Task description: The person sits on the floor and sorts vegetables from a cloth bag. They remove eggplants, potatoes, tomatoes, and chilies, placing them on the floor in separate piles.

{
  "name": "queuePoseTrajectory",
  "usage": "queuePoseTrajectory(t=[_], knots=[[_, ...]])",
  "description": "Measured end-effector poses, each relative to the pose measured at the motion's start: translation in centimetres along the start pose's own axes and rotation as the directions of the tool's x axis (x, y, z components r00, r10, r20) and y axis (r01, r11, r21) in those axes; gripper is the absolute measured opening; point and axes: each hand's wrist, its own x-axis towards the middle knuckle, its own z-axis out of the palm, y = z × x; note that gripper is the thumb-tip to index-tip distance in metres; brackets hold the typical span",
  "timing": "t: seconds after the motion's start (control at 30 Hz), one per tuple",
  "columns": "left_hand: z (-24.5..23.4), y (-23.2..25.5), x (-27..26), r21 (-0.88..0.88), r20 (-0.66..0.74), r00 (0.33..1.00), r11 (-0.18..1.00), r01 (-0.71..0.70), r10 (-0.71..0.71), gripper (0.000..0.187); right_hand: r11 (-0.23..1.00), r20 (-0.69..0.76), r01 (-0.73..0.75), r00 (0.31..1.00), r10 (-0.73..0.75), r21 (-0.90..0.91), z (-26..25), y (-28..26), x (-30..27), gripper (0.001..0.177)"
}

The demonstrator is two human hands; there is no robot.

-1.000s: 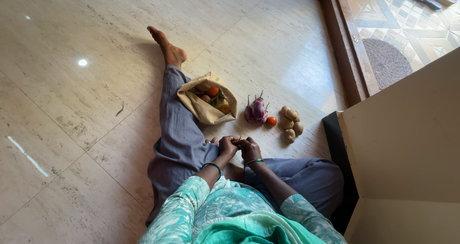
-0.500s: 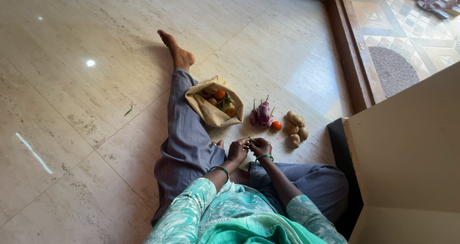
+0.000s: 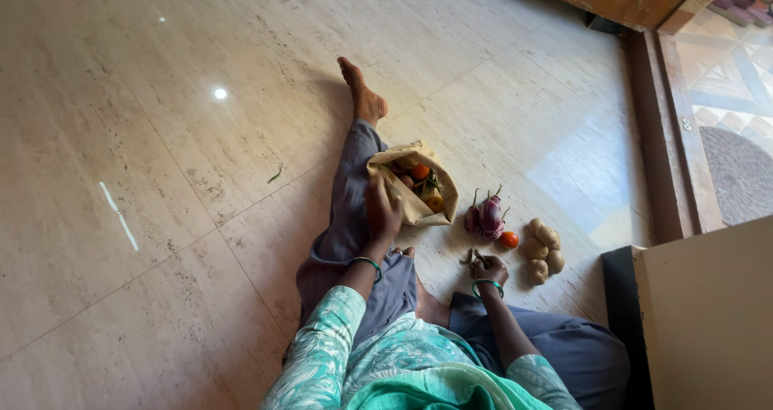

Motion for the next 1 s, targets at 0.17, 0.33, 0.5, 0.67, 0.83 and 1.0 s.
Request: queuePoseTrajectory(t=[0.17,0.33,0.5,0.67,0.83,1.0], knots=[[-7.0,-7.7,4.9,0.058,-0.351,0.839,0.885,0.462,-0.415,0.091,0.992,-0.007,-0.084,0.996,0.085,0.092,-1.4,0.2,0.2,0.018],[-4.6,-6.5,4.3,-0.098,-0.181,0.960,0.975,0.200,-0.215,0.049,0.988,-0.067,0.135,0.989,-0.130,0.071,-2.5,1.1,0.1,0.018],[5.3,-0.8,3.7,-0.048,0.513,0.839,0.982,-0.181,0.180,0.017,0.953,0.025,0.226,0.972,-0.236,0.201,-0.8,1.8,-1.1,0.018],[9.9,-1.0,3.5,0.487,0.596,0.798,0.831,-0.270,-0.089,0.031,0.923,0.038,0.385,0.922,-0.384,-0.012,0.4,1.8,-1.1,0.019],[11.1,-1.1,3.7,0.634,0.678,0.724,0.600,-0.489,-0.127,0.034,0.928,0.048,0.372,0.927,-0.372,0.000,0.4,1.7,0.5,0.020],[11.9,-2.0,5.3,0.662,0.737,0.577,0.547,-0.513,-0.352,0.034,0.932,0.090,0.360,0.928,-0.361,0.028,0.7,2.3,0.8,0.018]])
